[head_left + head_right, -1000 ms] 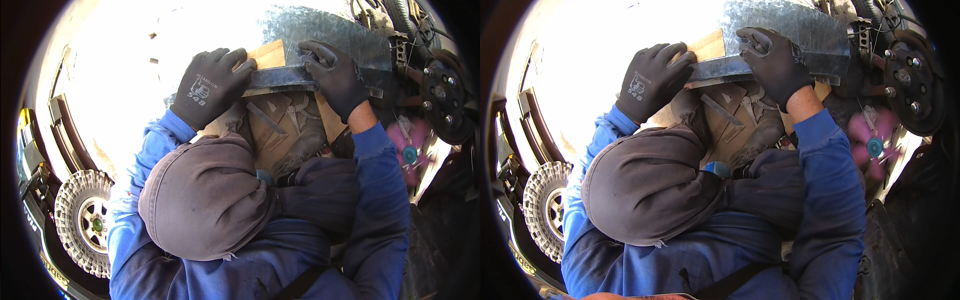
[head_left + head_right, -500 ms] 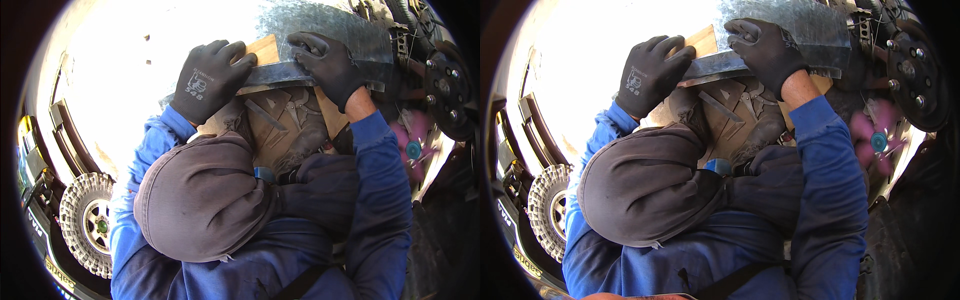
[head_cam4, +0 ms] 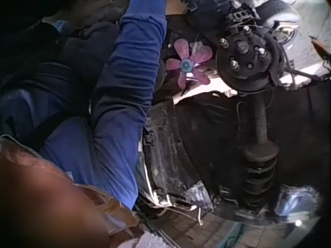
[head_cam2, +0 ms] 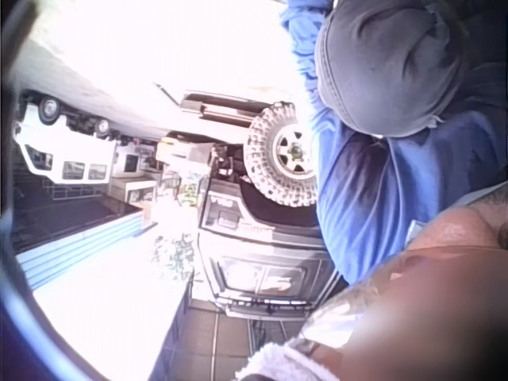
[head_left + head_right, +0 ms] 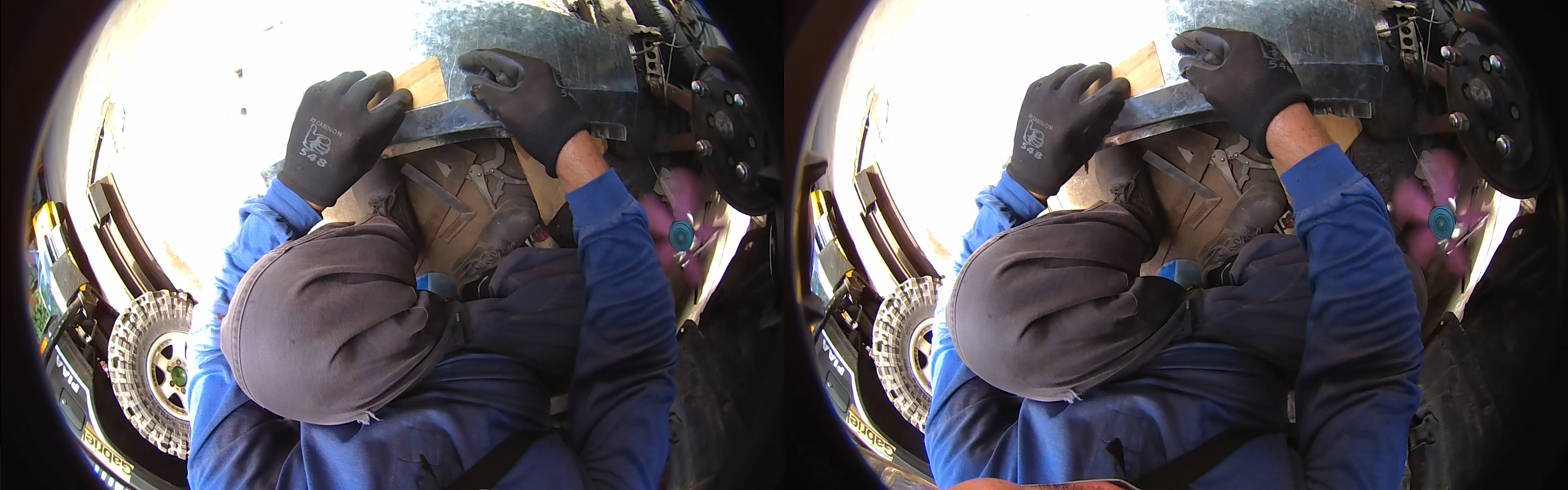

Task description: The person measures a curved metal panel with a tape measure, marks it with a scribe, and uses a cardboard template to guide the marking. The person repeats measuring and marking steps on the same panel.

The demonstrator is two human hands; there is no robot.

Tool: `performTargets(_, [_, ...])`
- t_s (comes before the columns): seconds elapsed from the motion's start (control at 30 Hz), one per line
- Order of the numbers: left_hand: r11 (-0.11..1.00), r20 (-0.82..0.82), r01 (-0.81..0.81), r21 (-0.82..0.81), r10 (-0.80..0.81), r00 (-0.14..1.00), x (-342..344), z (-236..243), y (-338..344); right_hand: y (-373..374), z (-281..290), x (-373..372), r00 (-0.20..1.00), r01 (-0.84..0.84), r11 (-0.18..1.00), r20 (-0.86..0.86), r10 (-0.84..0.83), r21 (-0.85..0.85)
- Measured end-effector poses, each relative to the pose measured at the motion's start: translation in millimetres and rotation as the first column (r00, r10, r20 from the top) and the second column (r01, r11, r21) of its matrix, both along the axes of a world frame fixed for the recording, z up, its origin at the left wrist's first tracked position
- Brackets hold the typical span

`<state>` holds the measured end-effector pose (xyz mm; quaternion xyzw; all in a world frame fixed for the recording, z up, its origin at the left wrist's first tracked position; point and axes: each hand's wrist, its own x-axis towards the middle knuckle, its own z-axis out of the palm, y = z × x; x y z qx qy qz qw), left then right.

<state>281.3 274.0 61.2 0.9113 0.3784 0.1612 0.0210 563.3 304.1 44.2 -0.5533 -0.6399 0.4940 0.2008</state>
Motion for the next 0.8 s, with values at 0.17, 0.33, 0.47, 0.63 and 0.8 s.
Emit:
performTargets(0.17, [1.000,-0.011,-0.007,0.009,0.007,1.000,0,0,-1,0,-1,0,1.000,-0.003,1.000,0.027,0.003,-0.018])
performTargets(0.33, [0.991,-0.109,-0.061,-0.117,0.048,0.993,-2,2,-5,1,-1,-1,1.000,0.016,0.998,-0.002,-0.016,-0.054])
performTargets(0.47, [0.989,-0.116,-0.065,-0.132,0.049,0.992,-3,3,-6,0,-5,0,1.000,-0.005,1.000,0.008,0.005,0.005])
performTargets(0.63, [0.991,-0.109,-0.061,-0.118,0.048,0.993,-3,2,-5,-2,-12,-3,0.995,0.040,0.997,-0.094,-0.046,-0.064])
performTargets(0.8, [0.997,-0.075,-0.040,-0.073,0.034,0.997,-2,1,-4,4,-12,-19,0.942,-0.032,0.992,0.336,-0.010,0.119])
